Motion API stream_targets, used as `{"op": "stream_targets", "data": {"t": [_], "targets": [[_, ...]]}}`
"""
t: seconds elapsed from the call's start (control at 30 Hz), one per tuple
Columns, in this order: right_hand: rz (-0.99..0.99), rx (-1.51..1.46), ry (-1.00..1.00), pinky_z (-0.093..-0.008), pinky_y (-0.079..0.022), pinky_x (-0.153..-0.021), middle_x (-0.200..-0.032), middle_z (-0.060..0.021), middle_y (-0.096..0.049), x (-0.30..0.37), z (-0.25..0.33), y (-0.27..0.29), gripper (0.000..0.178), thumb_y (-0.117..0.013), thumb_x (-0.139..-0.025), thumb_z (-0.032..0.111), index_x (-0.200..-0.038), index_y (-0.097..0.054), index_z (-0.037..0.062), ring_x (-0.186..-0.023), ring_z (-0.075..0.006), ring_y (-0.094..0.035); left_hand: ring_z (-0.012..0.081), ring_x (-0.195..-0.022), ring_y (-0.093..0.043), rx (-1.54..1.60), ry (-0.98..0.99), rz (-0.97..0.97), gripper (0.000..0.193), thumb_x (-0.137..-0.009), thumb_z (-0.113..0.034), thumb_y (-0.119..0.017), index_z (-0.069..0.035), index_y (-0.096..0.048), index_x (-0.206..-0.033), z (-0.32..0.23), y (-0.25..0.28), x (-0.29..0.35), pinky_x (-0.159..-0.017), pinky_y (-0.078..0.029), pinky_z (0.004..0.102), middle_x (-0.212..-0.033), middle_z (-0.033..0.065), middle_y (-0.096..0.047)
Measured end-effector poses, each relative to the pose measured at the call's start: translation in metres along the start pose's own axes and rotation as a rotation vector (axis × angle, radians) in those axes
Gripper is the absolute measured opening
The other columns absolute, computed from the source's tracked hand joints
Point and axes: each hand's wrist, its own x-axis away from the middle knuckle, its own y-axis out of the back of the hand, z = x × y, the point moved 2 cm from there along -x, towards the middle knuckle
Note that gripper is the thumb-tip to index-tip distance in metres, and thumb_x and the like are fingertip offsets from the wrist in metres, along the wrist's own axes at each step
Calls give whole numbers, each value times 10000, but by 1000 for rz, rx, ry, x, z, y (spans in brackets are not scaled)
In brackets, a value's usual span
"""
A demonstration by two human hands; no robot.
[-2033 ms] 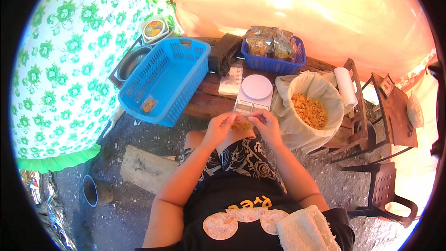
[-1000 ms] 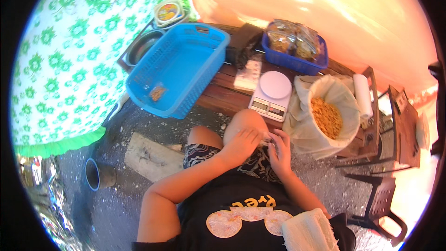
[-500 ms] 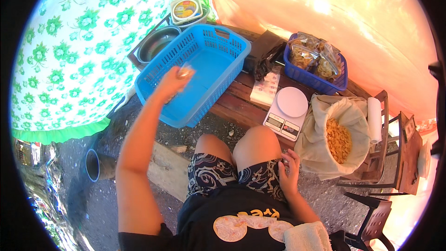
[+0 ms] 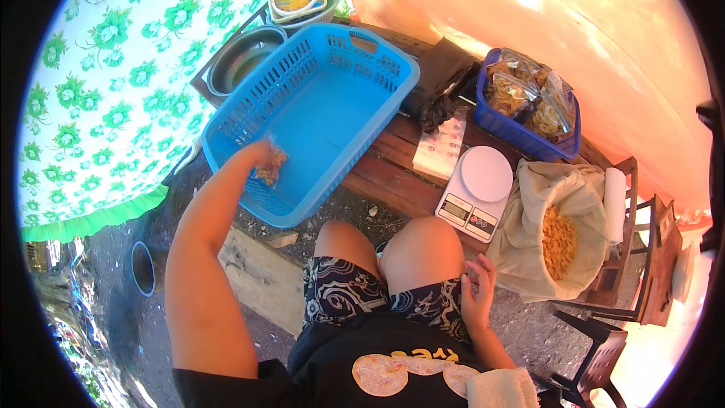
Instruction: The person scoops a dry snack from a large sack into small plastic bags placed on a digital scale, then moves the filled bags into a blue basket. The process repeats with multiple bags.
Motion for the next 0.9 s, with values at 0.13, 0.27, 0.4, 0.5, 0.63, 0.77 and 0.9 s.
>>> {"op": "stream_targets", "data": {"t": [0.13, 0.27, 0.4, 0.5, 0.63, 0.77, 0.9], "targets": [[11, 11, -27, -288, -496, -794, -1308, -162, -428, -4, 1, -1, 273, -577, -864, -8, -1135, -587, 21, -1123, -263, -494, 325, -1014, -634, -134, 120, -343, 673, -588, -235, -852, -21, -540, -1145, 8, -4, 2, -805, -536, 405, -1081, 191, -643], [17, 14, -36, -289, -499, -791, -1299, -163, -437, -7, 0, -1, 273, -588, -858, -1, -1129, -589, 23, -1127, -263, -497, 325, -999, -634, -162, 80, -275, 568, -608, -244, -839, -12, -598, -1068, 29, -11, -21, -821, -520, 424, -1010, 186, -659], [11, 2, -27, -296, -499, -803, -1299, -166, -436, -8, -1, 4, 269, -614, -842, 9, -1109, -591, 20, -1117, -271, -504, 308, -956, -643, -129, -165, -268, 415, -666, -218, -791, -43, -643, -1013, 35, -11, -28, -799, -515, 440, -966, 189, -664], [-9, 98, 101, -300, -485, -725, -974, -122, -597, -15, -2, 12, 242, -604, -850, 9, -1091, -593, 21, -894, -226, -583, 294, -877, -660, -170, -19, -534, 263, -749, -185, -719, -67, -644, -972, 9, 7, -5, -730, -519, 426, -918, 189, -666], [-19, -86, -105, -333, -475, -685, -850, -98, -618, -40, -4, 15, 257, -565, -874, 22, -1129, -581, 51, -765, -257, -598, 257, -816, -661, 188, -127, -588, 163, -866, -138, -605, -68, -634, -1011, -69, 72, 49, -672, -509, 387, -863, 120, -679], [-103, -8, 90, -288, -504, -686, -1183, -156, -530, -85, 7, 6, 257, -561, -887, 24, -1144, -578, 35, -875, -195, -597, 127, -630, -553, 644, -576, -808, 187, -924, -129, -538, -67, -610, -1084, -166, 65, 131, -575, -462, 278, -813, 38, -662], [-29, 92, 124, -317, -513, -777, -1315, -160, -420, -97, 19, -1, 272, -578, -878, 41, -1149, -578, 47, -980, -238, -591, 312, -1096, -544, 346, -993, -709, 271, -836, -7, -512, -24, -638, -1075, -274, -13, 129, -949, -435, 396, -1134, 165, -593]]}}
